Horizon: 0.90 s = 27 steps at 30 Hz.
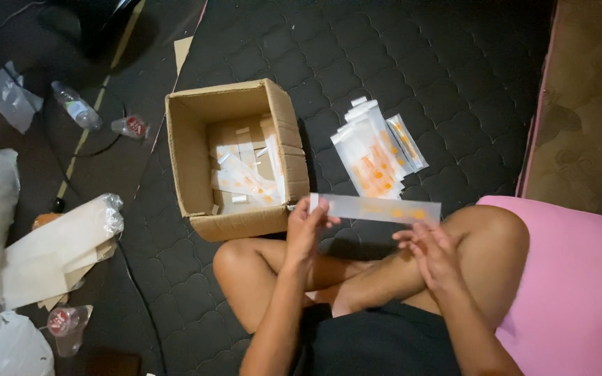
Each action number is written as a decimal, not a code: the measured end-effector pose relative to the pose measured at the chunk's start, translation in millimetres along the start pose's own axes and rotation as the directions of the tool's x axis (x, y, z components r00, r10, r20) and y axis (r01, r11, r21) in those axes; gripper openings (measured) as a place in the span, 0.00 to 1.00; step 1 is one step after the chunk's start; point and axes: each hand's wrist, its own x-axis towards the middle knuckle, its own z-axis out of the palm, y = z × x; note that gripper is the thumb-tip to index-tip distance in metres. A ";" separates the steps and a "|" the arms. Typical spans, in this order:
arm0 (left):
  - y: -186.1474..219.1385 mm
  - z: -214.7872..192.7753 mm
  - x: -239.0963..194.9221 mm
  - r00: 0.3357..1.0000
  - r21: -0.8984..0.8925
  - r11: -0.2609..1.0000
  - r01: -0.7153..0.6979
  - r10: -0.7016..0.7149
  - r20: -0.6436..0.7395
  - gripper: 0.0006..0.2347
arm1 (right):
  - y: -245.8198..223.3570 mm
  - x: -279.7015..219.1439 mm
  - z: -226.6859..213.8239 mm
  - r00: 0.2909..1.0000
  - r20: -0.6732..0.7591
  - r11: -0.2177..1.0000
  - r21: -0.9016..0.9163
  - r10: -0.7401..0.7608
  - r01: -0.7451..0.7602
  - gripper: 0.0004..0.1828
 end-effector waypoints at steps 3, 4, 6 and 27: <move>-23.5 7.9 -20.8 1.000 -0.141 0.990 -0.003 0.000 -0.022 0.07 | 8.1 -1.5 36.1 0.996 0.072 0.999 -0.009 0.047 -0.046 0.16; -43.6 4.6 -18.8 1.000 -0.143 0.990 -0.004 0.000 -0.024 0.07 | 24.6 3.1 41.2 0.996 0.073 0.999 -0.010 0.048 -0.047 0.16; -83.0 -2.0 -14.3 0.999 -0.156 0.987 -0.021 0.014 -0.045 0.05 | 57.5 12.7 52.3 0.995 0.088 0.996 -0.077 0.046 -0.039 0.12; -40.1 -47.1 -31.5 0.984 0.011 0.998 -0.059 0.060 -0.169 0.03 | 20.7 59.3 12.9 0.992 -0.002 0.981 -0.148 -0.125 0.123 0.07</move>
